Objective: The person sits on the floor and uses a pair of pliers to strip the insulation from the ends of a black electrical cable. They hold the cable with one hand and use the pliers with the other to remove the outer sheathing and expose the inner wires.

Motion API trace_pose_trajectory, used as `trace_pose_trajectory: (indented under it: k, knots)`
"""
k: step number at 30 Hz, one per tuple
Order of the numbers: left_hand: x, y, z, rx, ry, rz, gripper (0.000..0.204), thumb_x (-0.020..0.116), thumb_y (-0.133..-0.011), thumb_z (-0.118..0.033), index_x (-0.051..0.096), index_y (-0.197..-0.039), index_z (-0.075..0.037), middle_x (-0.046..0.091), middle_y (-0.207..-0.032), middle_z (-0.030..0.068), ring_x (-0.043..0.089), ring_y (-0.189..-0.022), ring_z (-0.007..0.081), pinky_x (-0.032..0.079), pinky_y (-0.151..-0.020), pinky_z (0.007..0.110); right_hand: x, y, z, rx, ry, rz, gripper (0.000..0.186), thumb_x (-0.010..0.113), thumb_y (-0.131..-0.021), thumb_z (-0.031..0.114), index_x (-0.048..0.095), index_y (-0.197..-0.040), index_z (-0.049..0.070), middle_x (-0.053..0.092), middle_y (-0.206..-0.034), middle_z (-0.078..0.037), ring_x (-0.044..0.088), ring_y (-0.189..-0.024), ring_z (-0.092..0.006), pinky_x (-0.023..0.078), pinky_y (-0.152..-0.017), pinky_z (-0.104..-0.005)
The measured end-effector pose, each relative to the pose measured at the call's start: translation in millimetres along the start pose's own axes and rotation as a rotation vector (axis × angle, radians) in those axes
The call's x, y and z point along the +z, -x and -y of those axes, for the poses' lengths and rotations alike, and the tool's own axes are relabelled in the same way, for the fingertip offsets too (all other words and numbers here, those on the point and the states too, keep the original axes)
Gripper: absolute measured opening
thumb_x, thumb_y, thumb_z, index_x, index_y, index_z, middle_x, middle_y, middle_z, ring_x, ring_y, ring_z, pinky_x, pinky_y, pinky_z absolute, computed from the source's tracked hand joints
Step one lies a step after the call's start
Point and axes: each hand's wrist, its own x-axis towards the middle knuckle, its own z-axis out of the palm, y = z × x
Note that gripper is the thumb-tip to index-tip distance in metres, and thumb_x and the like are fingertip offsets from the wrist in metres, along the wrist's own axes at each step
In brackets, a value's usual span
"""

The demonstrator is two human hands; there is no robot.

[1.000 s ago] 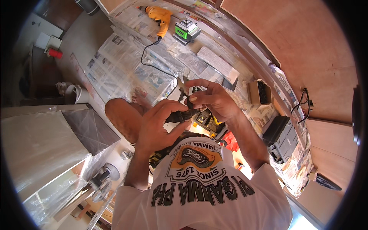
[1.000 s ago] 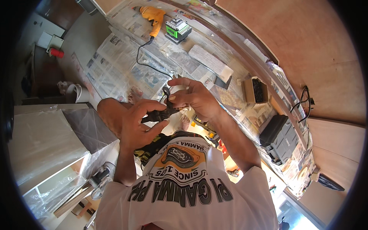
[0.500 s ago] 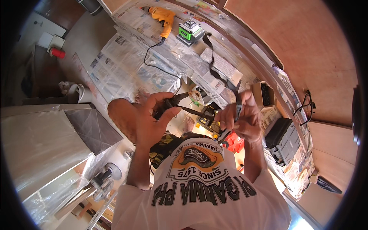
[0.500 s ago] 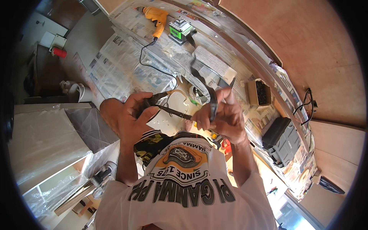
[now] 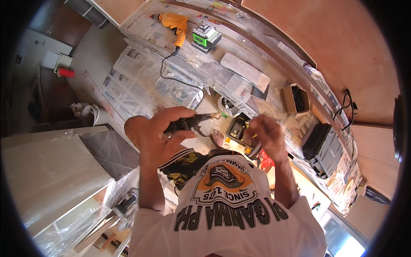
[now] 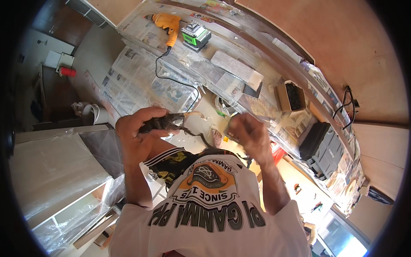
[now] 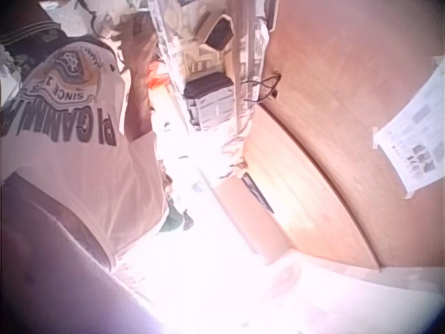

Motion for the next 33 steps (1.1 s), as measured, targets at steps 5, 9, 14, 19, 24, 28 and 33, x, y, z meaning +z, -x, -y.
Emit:
trace_pose_trajectory:
  k: [5, 9, 14, 19, 24, 28, 33]
  knots:
    - [-1, -5, -18, 0.18, -0.038, 0.252, 0.05, 0.086, -0.075, 0.003, 0.072, -0.124, -0.002, 0.075, -0.118, 0.0133, 0.072, -0.106, 0.0316, 0.056, -0.094, 0.04, 23, -63, 67, -0.706, 0.187, 0.473, 0.029, 0.068, -0.097, 0.007, 0.069, -0.123, -0.005, 0.077, -0.112, -0.016, 0.074, -0.101, -0.022, 0.059, -0.089, -0.0355]
    - [7, 3, -9, 0.255, -0.022, 0.228, 0.053, 0.086, -0.075, 0.0, 0.072, -0.126, -0.004, 0.076, -0.117, 0.0103, 0.073, -0.106, 0.0299, 0.057, -0.092, 0.04, 48, -108, 49, -0.447, 0.149, 1.372, 0.047, 0.074, -0.097, 0.012, 0.063, -0.14, -0.002, 0.07, -0.133, -0.015, 0.064, -0.123, -0.02, 0.05, -0.104, -0.0322]
    - [5, 19, -10, 0.188, -0.057, 0.187, 0.054, 0.085, -0.077, -0.003, 0.071, -0.129, -0.005, 0.077, -0.116, 0.0094, 0.073, -0.1, 0.0291, 0.057, -0.088, 0.041, 48, -114, 47, -0.257, 0.145, 1.334, 0.015, 0.068, -0.101, 0.007, 0.071, -0.109, -0.005, 0.077, -0.098, -0.011, 0.071, -0.09, -0.0125, 0.056, -0.082, -0.027]
    - [15, 29, -9, 0.177, -0.146, 0.152, 0.052, 0.085, -0.081, -0.007, 0.069, -0.13, -0.004, 0.076, -0.12, 0.0072, 0.071, -0.099, 0.0277, 0.057, -0.087, 0.04, 35, -104, 79, -0.323, 0.233, 1.157, 0.012, 0.071, -0.099, 0.009, 0.072, -0.097, -0.004, 0.074, -0.083, -0.009, 0.071, -0.074, -0.0147, 0.052, -0.065, -0.0328]
    - [25, 28, -11, 0.136, -0.209, 0.127, 0.049, 0.084, -0.083, -0.008, 0.069, -0.129, -0.004, 0.075, -0.122, 0.0073, 0.07, -0.1, 0.0276, 0.057, -0.088, 0.039, 22, -99, 98, -0.623, 0.399, 1.053, 0.005, 0.073, -0.094, 0.004, 0.072, -0.095, -0.001, 0.074, -0.084, -0.012, 0.072, -0.078, -0.0224, 0.052, -0.069, -0.0374]
    - [29, 27, -7, 0.176, -0.229, 0.12, 0.047, 0.083, -0.084, -0.008, 0.069, -0.129, -0.005, 0.075, -0.119, 0.0102, 0.07, -0.1, 0.0299, 0.057, -0.088, 0.04, 17, -92, 101, -0.709, 0.458, 0.983, 0.005, 0.076, -0.092, 0.006, 0.072, -0.093, 0.002, 0.073, -0.083, -0.011, 0.07, -0.08, -0.0291, 0.052, -0.07, -0.041]
    - [31, 23, -2, 0.227, -0.253, 0.115, 0.043, 0.082, -0.083, -0.005, 0.07, -0.125, -0.003, 0.075, -0.118, 0.0125, 0.07, -0.101, 0.0323, 0.057, -0.088, 0.041, 16, -82, 112, -0.911, 0.577, 0.882, 0.01, 0.079, -0.09, 0.01, 0.071, -0.09, 0.004, 0.071, -0.081, -0.009, 0.067, -0.077, -0.0301, 0.051, -0.067, -0.0434]
